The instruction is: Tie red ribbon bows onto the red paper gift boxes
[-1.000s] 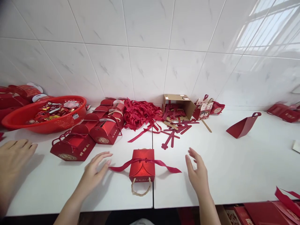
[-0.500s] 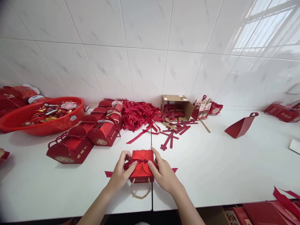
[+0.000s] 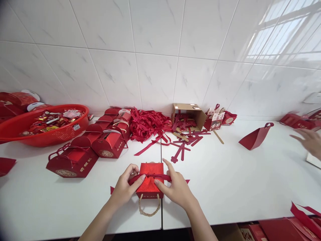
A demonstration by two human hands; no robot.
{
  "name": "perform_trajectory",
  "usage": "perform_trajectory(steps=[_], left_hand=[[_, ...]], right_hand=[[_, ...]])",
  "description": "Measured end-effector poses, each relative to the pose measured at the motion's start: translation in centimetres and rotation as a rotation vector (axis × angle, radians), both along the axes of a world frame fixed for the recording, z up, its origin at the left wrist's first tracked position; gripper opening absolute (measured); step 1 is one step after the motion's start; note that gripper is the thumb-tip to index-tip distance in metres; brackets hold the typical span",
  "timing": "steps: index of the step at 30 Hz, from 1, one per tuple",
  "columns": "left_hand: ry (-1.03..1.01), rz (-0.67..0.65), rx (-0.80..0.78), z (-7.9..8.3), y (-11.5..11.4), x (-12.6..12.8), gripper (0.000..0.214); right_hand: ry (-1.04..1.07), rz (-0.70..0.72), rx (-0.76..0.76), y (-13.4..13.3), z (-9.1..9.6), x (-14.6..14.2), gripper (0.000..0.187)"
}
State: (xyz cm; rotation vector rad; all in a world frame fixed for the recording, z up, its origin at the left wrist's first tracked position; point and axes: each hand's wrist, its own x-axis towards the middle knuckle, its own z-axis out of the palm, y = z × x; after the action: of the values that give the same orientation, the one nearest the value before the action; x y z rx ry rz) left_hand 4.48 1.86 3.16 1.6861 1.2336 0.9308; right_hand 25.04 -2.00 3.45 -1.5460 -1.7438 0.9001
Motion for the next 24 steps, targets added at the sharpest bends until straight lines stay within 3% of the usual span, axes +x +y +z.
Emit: perform_trajectory(steps=[2,6,10,13,17,20,24], left_hand=[[0.070,0.029,-0.010,0.2,0.2,-0.6,0.022],[0.106,-0.029,-0.107,0.7,0.9,-2.1,0.023],[0.127,-0.148,-0.246,1.0,2.2,-3.7,0.025],[0.123,-0.325,-0.374,1.6,2.7,-4.2,0.021],[0.088,-0.480,-0.439,3.2,2.4,-4.2,0.020],[-0.004,-0.452,-0.398,4.4,1.5,-3.7,0.022],[-0.043,-0.275,-0.227,4.5,0.0,-2.2,0.024]], right_hand=[[0.022,-0.034,0.070,-0.1,-0.3,0.9,0.057],[0.067,0.031,0.213,-0.4,-0.3,2.5,0.010],[-0.047,0.037,0.223,-0.7,-0.3,2.6,0.029],[-0.114,-0.141,0.312,-0.7,-0.8,1.6,0.031],[-0.035,-0.384,0.495,-0.5,-1.0,-0.2,0.029],[0.086,-0.336,0.480,-0.6,-0.2,-1.1,0.027],[0.214,-0.219,0.363,-0.8,0.9,-2.4,0.022]])
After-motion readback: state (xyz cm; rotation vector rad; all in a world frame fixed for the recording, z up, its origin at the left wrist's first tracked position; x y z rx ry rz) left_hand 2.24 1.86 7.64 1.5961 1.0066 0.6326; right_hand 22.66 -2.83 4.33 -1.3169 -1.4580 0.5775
